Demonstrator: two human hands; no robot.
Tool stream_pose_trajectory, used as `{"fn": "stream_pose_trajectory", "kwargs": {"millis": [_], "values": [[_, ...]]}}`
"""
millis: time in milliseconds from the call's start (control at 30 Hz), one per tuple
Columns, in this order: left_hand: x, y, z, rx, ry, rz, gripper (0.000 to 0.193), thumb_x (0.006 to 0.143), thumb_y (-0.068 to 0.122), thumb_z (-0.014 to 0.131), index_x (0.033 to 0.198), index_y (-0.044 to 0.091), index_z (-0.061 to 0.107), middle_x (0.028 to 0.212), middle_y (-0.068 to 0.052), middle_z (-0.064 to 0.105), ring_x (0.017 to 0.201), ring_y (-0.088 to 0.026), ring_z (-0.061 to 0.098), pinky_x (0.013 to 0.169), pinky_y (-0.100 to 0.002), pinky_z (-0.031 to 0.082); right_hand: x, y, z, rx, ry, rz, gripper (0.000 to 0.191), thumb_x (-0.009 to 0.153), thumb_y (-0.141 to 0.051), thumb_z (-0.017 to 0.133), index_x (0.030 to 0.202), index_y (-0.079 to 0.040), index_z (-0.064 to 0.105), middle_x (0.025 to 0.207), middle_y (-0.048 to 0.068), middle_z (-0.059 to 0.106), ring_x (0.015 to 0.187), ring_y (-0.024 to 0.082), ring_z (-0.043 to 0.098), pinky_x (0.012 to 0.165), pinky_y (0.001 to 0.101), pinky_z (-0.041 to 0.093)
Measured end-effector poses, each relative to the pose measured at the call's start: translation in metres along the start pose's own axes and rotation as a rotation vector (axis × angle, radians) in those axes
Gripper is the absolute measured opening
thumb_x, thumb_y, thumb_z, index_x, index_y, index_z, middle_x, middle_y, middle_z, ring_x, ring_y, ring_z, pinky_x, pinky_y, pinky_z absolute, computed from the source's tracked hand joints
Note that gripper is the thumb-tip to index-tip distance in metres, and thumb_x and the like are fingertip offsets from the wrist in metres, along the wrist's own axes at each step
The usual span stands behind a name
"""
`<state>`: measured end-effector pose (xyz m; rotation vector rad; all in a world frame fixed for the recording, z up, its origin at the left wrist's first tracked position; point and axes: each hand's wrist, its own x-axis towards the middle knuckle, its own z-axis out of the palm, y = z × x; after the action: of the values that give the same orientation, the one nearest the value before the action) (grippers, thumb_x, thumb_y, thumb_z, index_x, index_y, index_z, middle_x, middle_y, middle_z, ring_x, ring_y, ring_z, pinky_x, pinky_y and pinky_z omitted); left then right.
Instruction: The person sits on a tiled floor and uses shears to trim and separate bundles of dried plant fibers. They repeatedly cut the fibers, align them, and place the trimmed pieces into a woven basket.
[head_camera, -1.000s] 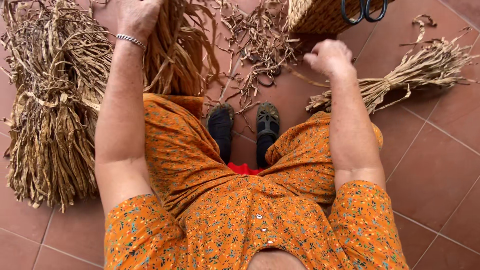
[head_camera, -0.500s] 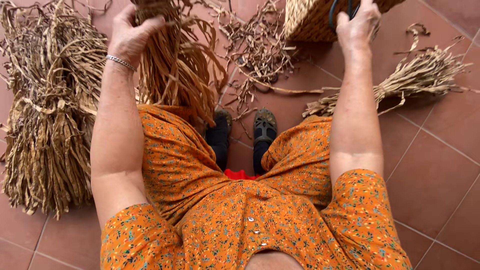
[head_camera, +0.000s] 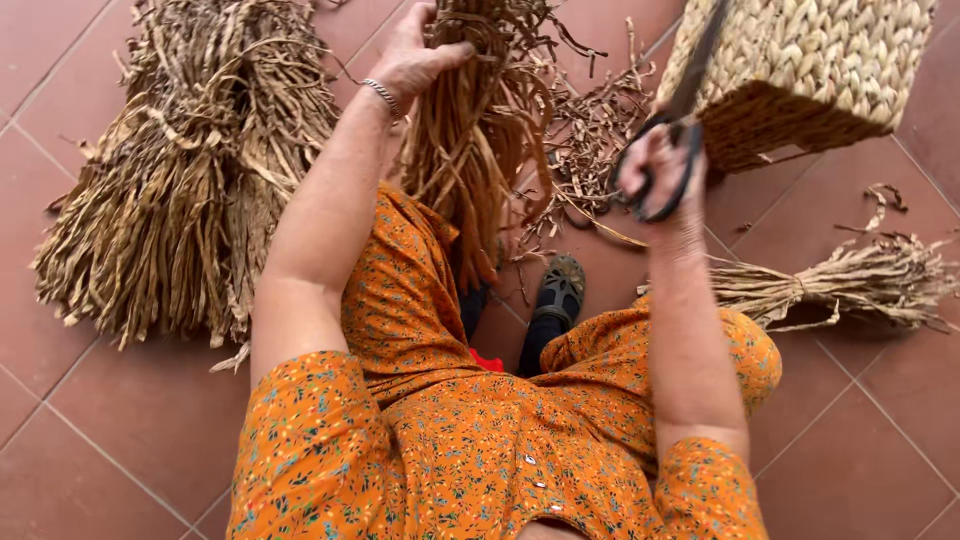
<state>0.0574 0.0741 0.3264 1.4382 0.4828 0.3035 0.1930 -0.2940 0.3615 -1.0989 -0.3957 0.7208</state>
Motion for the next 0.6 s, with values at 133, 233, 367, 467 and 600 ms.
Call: {"fn": "stream_pose_trajectory", "kwargs": {"millis": [133, 233, 367, 467, 600], "values": [[0.003, 0.0, 0.005, 0.005, 0.007, -0.037, 0.054, 0.086, 0.013, 0.083, 0.133, 0.007, 0.056, 0.115, -0.01, 0.075, 0.1, -0.018, 0.076, 0.089, -0.035, 0.064, -0.019, 0.034, 0.067, 0.131, -0.132, 0.276, 0.079, 0.093, -0.071, 0.057, 0.139, -0.006, 0.052, 0.081, -0.001, 0.059, 0.06, 0.008, 0.051, 0.055, 0.0219, 0.045], [0.007, 0.0, 0.011, -0.014, -0.026, -0.015, 0.051, 0.086, 0.012, 0.084, 0.131, 0.006, 0.06, 0.116, -0.012, 0.077, 0.103, -0.018, 0.077, 0.092, -0.035, 0.063, -0.011, 0.045, 0.085, -0.015, -0.33, 0.299, 0.087, 0.093, -0.077, 0.043, 0.139, -0.004, 0.051, 0.073, -0.004, 0.054, 0.056, 0.006, 0.05, 0.051, 0.0223, 0.047], [0.01, -0.001, 0.015, 0.058, -0.009, -0.006, 0.049, 0.085, 0.013, 0.086, 0.129, 0.005, 0.066, 0.114, -0.011, 0.078, 0.101, -0.017, 0.077, 0.091, -0.034, 0.063, -0.009, 0.044, 0.088, -0.086, -0.306, 0.285, 0.087, 0.099, -0.073, 0.037, 0.143, 0.001, 0.049, 0.069, -0.003, 0.047, 0.052, 0.006, 0.042, 0.049, 0.0214, 0.038], [0.011, 0.001, 0.017, -0.002, -0.021, -0.006, 0.05, 0.085, 0.011, 0.085, 0.13, 0.005, 0.065, 0.114, -0.011, 0.078, 0.1, -0.017, 0.077, 0.091, -0.035, 0.068, -0.013, 0.04, 0.089, -0.114, -0.308, 0.259, 0.084, 0.103, -0.069, 0.038, 0.142, 0.004, 0.051, 0.069, -0.002, 0.047, 0.051, 0.006, 0.04, 0.05, 0.0219, 0.038], [0.012, 0.005, 0.023, 0.068, -0.001, -0.028, 0.053, 0.083, 0.011, 0.086, 0.131, 0.006, 0.064, 0.114, -0.011, 0.078, 0.099, -0.016, 0.078, 0.088, -0.034, 0.063, -0.017, 0.035, 0.092, -0.166, -0.32, 0.269, 0.085, 0.103, -0.069, 0.037, 0.144, 0.004, 0.052, 0.069, -0.001, 0.048, 0.051, 0.006, 0.041, 0.05, 0.0215, 0.038]]}}
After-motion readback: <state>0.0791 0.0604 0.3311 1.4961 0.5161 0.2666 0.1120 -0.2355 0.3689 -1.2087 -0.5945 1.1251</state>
